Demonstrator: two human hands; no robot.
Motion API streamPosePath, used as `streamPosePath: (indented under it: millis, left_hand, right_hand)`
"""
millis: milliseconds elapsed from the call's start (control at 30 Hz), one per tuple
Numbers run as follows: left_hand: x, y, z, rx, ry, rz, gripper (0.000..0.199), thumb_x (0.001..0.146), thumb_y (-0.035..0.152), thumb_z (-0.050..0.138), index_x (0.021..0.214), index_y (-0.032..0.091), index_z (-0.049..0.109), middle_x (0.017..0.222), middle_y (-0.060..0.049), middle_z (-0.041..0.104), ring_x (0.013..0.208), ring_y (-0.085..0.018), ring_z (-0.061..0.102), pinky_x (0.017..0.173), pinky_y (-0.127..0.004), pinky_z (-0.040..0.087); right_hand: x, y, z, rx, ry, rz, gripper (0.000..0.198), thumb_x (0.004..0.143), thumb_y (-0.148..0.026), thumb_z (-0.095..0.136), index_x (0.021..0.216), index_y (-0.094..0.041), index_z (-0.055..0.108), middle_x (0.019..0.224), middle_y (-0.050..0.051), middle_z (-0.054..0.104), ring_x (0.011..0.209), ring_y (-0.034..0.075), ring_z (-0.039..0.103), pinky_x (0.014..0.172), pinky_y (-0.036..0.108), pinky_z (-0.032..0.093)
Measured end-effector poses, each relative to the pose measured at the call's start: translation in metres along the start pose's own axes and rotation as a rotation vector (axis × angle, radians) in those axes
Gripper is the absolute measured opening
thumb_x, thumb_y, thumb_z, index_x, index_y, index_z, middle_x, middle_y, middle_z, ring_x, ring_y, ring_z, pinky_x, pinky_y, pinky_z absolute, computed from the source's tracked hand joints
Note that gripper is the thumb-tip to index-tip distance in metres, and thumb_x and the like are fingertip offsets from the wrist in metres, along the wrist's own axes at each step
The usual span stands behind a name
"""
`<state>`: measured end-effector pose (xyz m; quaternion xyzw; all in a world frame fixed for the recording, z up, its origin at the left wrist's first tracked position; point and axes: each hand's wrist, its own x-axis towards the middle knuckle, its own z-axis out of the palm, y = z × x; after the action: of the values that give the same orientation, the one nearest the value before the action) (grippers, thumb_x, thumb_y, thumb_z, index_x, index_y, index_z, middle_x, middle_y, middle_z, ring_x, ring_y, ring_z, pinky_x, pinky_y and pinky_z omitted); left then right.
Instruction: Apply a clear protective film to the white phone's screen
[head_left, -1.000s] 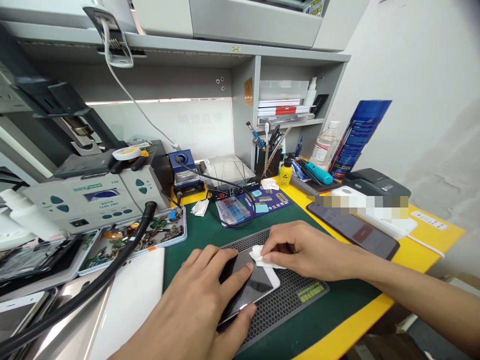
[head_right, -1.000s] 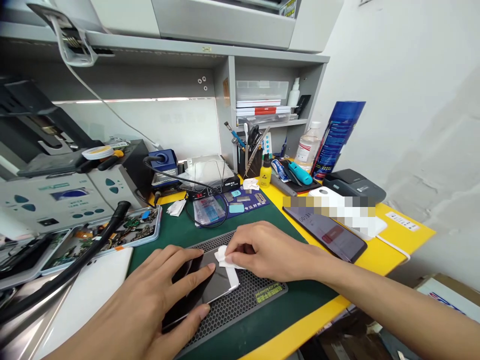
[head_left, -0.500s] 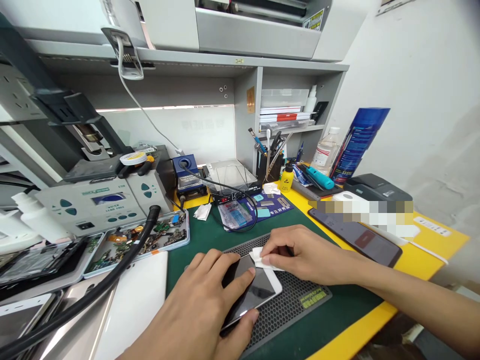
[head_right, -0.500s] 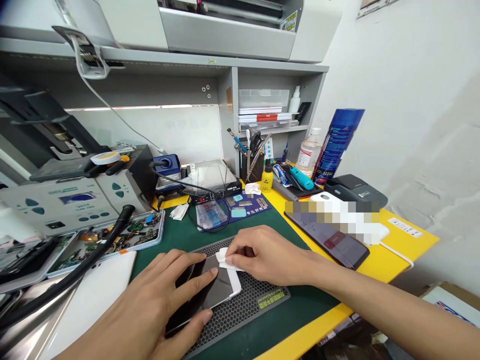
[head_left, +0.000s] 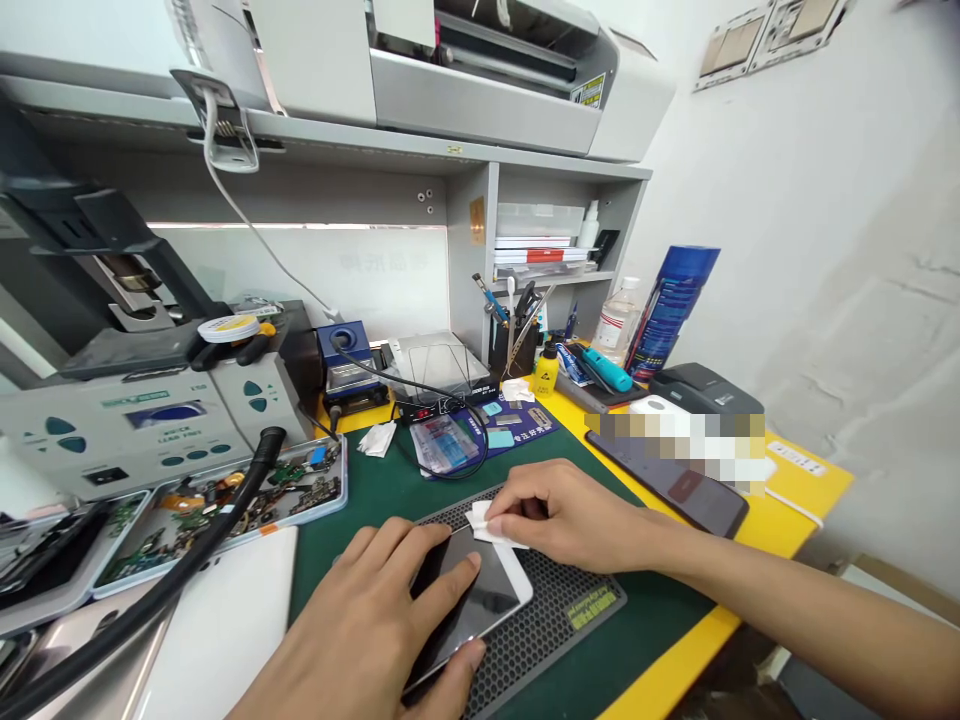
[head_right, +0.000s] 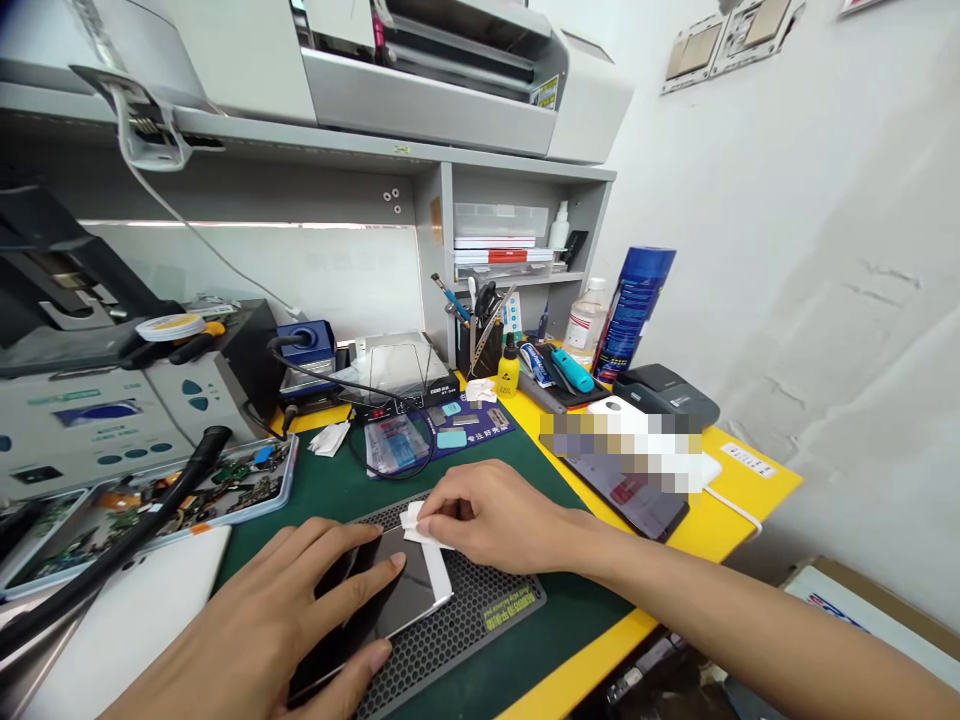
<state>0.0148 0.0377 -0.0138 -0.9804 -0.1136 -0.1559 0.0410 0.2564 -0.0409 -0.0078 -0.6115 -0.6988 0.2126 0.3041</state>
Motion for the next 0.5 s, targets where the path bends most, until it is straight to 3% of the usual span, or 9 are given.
streamPosePath:
  millis: [200, 500]
  left_hand:
    - [-0.0010, 0.0001, -0.0003, -0.010, 0.008, 0.007, 0.043, 0.090, 0.037, 0.064, 0.131, 0.029, 0.070, 0.125, -0.007, 0.071, 0.106, -0.028, 0.066, 0.087, -0.040, 0.060]
    - [-0.0007, 0.0004, -0.0007, -0.014, 0.001, 0.002, 0.044, 0.089, 0.036, 0.064, 0.132, 0.029, 0.070, 0.125, -0.007, 0.071, 0.106, -0.029, 0.067, 0.087, -0.040, 0.060]
  right_hand:
    - [0.0002, -0.0019, -0.0007, -0.056, -0.025, -0.042, 0.024, 0.094, -0.037, 0.069, 0.106, -0.019, 0.081, 0.080, 0.003, 0.066, 0.063, 0.012, 0.056, 0.060, 0.024, 0.039]
    - [-0.0004, -0.0006, -0.0023, -0.055, -0.050, -0.117, 0.023, 0.099, -0.026, 0.062, 0.107, -0.016, 0.082, 0.079, 0.004, 0.069, 0.076, 0.015, 0.062, 0.068, 0.025, 0.042]
